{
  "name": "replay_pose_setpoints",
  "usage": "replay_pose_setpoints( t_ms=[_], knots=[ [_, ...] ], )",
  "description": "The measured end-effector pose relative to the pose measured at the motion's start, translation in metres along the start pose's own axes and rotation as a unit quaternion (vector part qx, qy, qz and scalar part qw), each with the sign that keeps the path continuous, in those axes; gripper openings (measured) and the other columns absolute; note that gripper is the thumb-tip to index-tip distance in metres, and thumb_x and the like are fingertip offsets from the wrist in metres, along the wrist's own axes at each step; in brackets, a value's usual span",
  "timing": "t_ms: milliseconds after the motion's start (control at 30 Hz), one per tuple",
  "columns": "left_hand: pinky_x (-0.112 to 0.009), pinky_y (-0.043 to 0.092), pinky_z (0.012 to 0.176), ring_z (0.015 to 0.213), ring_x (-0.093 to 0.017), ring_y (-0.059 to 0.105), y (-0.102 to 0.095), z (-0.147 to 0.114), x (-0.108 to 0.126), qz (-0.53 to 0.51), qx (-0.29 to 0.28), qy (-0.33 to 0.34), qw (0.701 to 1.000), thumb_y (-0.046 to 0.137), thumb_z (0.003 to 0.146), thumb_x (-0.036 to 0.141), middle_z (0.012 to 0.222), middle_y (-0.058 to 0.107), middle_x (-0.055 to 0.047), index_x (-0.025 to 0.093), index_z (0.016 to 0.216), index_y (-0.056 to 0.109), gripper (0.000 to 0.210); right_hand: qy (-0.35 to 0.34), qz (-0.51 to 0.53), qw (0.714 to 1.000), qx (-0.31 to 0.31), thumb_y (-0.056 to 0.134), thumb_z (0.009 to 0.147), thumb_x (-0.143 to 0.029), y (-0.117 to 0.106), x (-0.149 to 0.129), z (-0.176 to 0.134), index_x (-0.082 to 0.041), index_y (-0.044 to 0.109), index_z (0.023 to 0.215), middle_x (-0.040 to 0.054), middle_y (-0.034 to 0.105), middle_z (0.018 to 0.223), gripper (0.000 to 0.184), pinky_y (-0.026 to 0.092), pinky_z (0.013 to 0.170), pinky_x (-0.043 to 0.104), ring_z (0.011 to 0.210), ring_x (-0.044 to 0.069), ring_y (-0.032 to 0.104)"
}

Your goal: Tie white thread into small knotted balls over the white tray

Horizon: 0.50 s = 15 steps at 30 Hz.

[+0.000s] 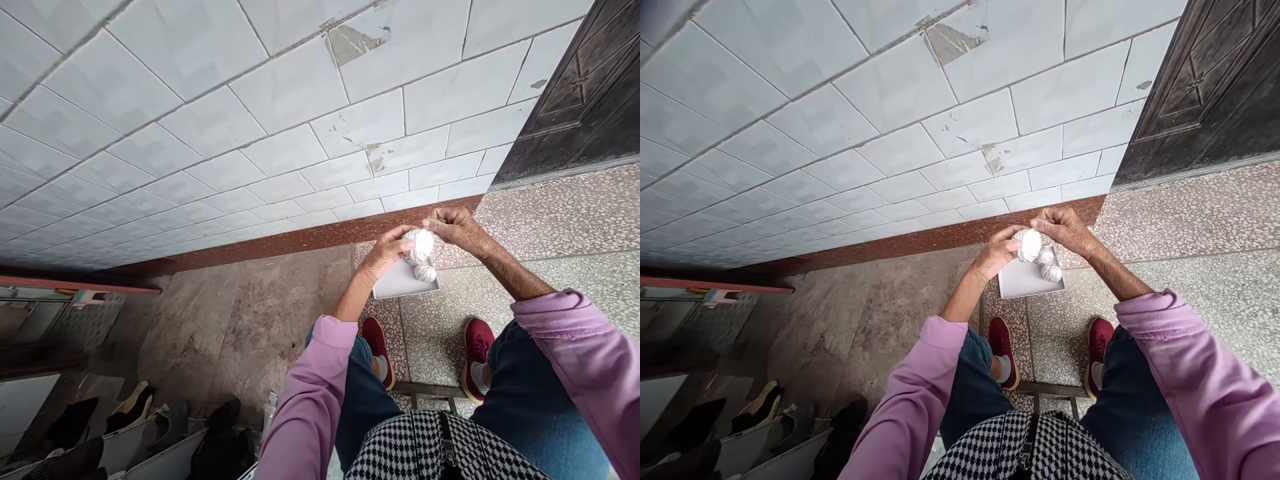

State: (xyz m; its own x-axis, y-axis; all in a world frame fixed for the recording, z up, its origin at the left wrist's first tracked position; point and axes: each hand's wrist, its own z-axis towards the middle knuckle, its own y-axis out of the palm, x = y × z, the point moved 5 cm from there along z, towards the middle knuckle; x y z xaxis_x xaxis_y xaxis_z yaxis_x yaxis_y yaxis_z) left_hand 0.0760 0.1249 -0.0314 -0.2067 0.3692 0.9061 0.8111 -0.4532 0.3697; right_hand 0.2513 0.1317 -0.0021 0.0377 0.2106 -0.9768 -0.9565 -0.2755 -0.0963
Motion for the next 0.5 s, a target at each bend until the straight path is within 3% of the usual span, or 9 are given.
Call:
replay_pose_setpoints(
  t_ms=[100,200,333,433,500],
  knots=[
    [-0.031,0.054,0.084,0.100,-0.021,0.066,-0.002,-0.003,0.013,-0.089,0.013,0.031,0.995,0.091,0.059,0.039,0.113,0.072,-0.008,0.020,0.116,0.072,0.063,0.010,0.010,1.000,-0.002,0.072,0.093,-0.077,0.002,0.003,0.002,-0.022,0.056,0.071,-0.0060,0.039,0.055,0.062,0.022,0.048,0.027,0.050,0.009,0.030],
    [-0.031,0.057,0.085,0.105,-0.022,0.067,-0.020,-0.007,0.035,-0.154,0.066,0.083,0.982,0.087,0.064,0.038,0.118,0.072,-0.010,0.019,0.120,0.071,0.061,0.022,-0.009,1.000,-0.009,0.071,0.091,-0.080,0.002,0.010,0.003,-0.021,0.062,0.075,-0.0055,0.041,0.055,0.062,0.021,0.046,0.027,0.049,0.009,0.031],
    [-0.025,0.059,0.085,0.102,-0.016,0.068,-0.077,-0.024,0.077,-0.232,0.192,0.225,0.926,0.074,0.085,0.029,0.120,0.073,-0.009,0.020,0.121,0.069,0.038,0.044,-0.012,0.999,0.009,0.075,0.087,-0.080,-0.011,0.018,0.003,-0.022,0.060,0.072,-0.0056,0.039,0.054,0.062,0.019,0.046,0.027,0.048,0.009,0.029],
    [-0.025,0.061,0.090,0.109,-0.016,0.069,-0.130,-0.049,0.098,-0.270,0.298,0.315,0.860,0.068,0.095,0.027,0.119,0.075,-0.008,0.022,0.115,0.069,0.021,0.060,-0.010,0.998,0.030,0.080,0.087,-0.072,-0.029,0.018,0.001,-0.023,0.052,0.065,-0.0052,0.039,0.054,0.061,0.020,0.047,0.027,0.049,0.009,0.028],
    [-0.025,0.062,0.092,0.108,-0.015,0.070,-0.162,-0.068,0.103,-0.289,0.377,0.334,0.814,0.065,0.098,0.026,0.112,0.076,-0.006,0.022,0.109,0.068,0.013,0.074,-0.009,0.995,0.063,0.082,0.090,-0.062,-0.047,0.018,-0.001,-0.023,0.052,0.065,-0.0052,0.039,0.055,0.055,0.022,0.048,0.027,0.050,0.010,0.029]
  ],
)
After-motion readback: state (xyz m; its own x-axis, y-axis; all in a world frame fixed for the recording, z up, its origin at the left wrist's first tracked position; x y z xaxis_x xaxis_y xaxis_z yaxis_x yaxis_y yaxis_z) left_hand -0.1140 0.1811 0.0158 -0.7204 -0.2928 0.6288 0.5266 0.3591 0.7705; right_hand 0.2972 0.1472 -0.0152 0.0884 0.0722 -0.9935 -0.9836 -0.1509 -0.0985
